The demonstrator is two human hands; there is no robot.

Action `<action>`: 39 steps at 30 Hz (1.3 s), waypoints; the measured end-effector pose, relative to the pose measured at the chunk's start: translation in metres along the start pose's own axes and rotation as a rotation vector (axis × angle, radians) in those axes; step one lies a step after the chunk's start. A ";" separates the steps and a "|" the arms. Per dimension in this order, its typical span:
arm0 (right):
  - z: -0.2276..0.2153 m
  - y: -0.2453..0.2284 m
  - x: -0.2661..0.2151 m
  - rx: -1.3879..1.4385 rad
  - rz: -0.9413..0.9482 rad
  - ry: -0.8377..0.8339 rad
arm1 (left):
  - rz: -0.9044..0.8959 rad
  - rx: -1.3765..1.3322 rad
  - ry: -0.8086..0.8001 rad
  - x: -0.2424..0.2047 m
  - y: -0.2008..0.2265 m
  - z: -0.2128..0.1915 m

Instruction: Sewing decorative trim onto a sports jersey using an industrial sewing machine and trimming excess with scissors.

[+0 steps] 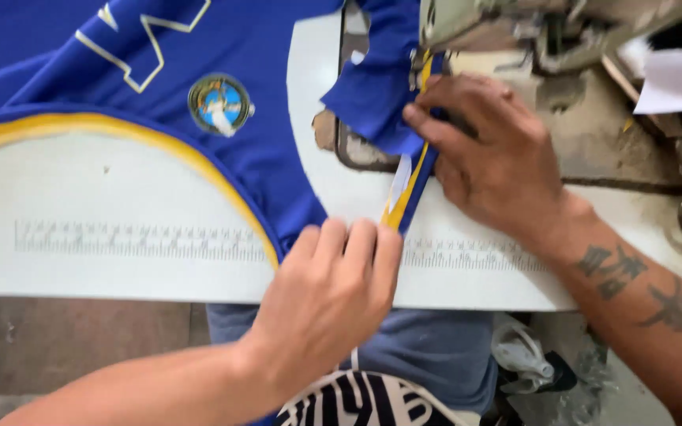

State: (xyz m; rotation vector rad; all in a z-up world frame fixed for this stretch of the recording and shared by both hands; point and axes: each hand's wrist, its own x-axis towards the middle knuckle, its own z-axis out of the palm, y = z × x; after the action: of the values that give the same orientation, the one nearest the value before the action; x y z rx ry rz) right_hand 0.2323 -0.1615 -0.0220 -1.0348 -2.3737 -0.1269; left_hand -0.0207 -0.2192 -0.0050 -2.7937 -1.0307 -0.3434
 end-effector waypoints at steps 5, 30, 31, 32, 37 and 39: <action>-0.007 -0.004 -0.003 -0.094 -0.096 0.067 | 0.028 -0.442 0.041 0.005 0.013 -0.010; -0.037 -0.049 -0.028 0.080 -0.129 -0.095 | 0.434 -0.438 0.095 0.054 -0.104 0.042; -0.038 -0.049 -0.028 0.065 -0.118 -0.119 | 0.431 -0.453 0.090 0.055 -0.106 0.043; -0.039 -0.048 -0.027 0.050 -0.107 -0.143 | 0.429 -0.469 0.085 0.057 -0.107 0.043; -0.032 -0.035 -0.015 0.017 -0.095 -0.143 | 0.463 -0.469 0.085 0.078 -0.127 0.052; -0.030 -0.031 -0.012 0.008 -0.090 -0.147 | 0.477 -0.469 0.096 0.087 -0.135 0.056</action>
State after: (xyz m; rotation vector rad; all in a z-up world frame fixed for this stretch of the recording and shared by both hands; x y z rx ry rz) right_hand 0.2303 -0.1990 0.0010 -0.9630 -2.5520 -0.0760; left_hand -0.0359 -0.0515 -0.0284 -3.2592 -0.2564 -0.7194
